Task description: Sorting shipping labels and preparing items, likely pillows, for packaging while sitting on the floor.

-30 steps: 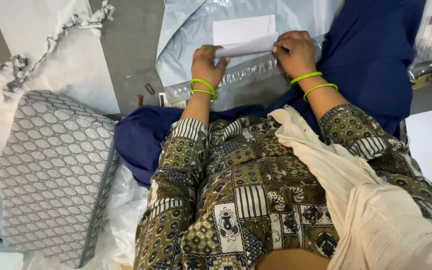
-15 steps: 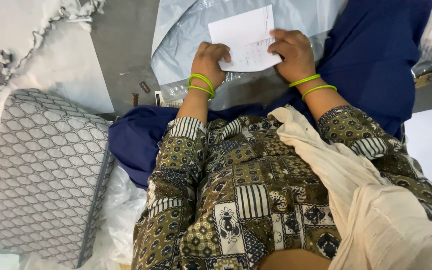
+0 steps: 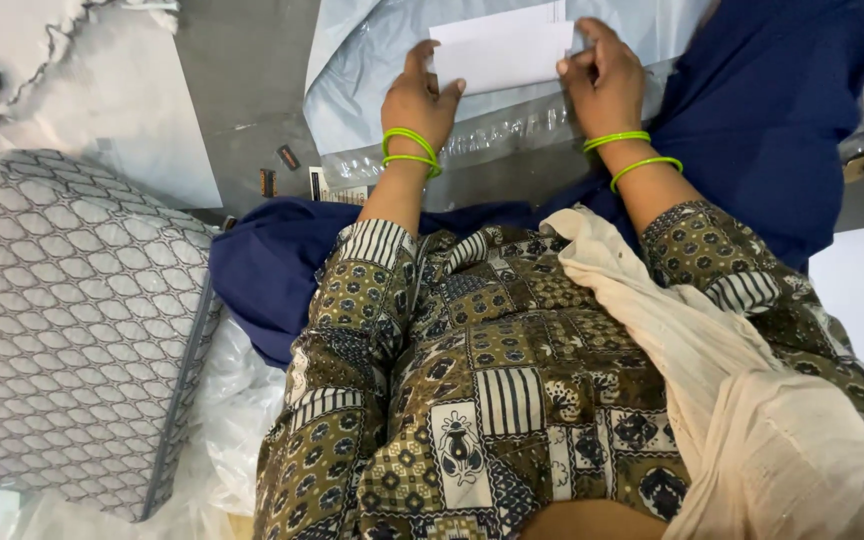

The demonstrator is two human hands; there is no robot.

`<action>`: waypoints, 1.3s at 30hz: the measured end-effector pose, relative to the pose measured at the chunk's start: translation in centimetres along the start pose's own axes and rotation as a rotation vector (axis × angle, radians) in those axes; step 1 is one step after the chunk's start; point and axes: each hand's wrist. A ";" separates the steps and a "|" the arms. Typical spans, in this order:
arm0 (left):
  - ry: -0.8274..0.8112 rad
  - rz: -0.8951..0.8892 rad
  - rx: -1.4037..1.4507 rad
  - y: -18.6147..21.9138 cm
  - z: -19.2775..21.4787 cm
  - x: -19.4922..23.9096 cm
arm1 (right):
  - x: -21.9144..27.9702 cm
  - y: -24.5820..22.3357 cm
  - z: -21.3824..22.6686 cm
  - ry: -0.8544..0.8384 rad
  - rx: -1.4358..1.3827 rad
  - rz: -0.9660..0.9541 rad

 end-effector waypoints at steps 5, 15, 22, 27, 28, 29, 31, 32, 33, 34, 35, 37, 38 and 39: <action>0.027 0.017 -0.033 -0.3 -0.9 -0.2 | -0.2 0.0 -0.6 0.036 -0.034 -0.081; 0.176 -0.022 -0.174 0.8 -0.4 0.2 | -1.0 -1.7 0.0 -0.085 0.194 -0.063; 0.224 -0.312 -0.413 0.4 0.0 0.1 | -1.9 -5.4 -1.0 -0.131 0.480 0.494; 0.162 -0.341 -0.432 -0.4 0.1 0.0 | -0.5 -9.6 -3.9 -0.651 0.553 0.651; 0.171 -0.344 -0.428 0.3 0.6 0.4 | -0.4 -9.6 -3.3 -0.648 0.559 0.658; 0.153 -0.346 -0.428 0.9 1.2 0.7 | -0.3 -9.6 -2.8 -0.654 0.574 0.616; 0.138 -0.355 -0.429 1.5 1.8 1.1 | 0.6 -9.1 -1.7 -0.654 0.592 0.574; 0.133 -0.357 -0.436 1.5 1.9 1.0 | 1.3 -8.4 -1.0 -0.630 0.608 0.523; 0.127 -0.359 -0.444 1.6 1.9 0.9 | 2.1 -7.7 -0.3 -0.605 0.624 0.472; 0.129 -0.371 -0.439 1.2 1.7 0.8 | 2.5 -7.5 0.2 -0.598 0.636 0.469; 0.114 -0.376 -0.477 0.9 1.5 0.6 | 3.0 -7.4 0.8 -0.568 0.621 0.416; 0.108 -0.401 -0.502 0.7 1.0 0.4 | 3.6 -7.1 1.8 -0.525 0.629 0.362; 0.107 -0.435 -0.541 0.6 0.9 0.3 | 3.6 -7.2 2.1 -0.523 0.636 0.335; 0.107 -0.469 -0.581 0.5 0.8 0.3 | 3.7 -7.2 2.3 -0.520 0.644 0.307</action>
Point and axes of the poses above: each hand's wrist, its own x-axis away from the middle knuckle, its own z-axis out of the back of the hand, y = z × x, and after that the axes turned 13 degrees about z, right-handed
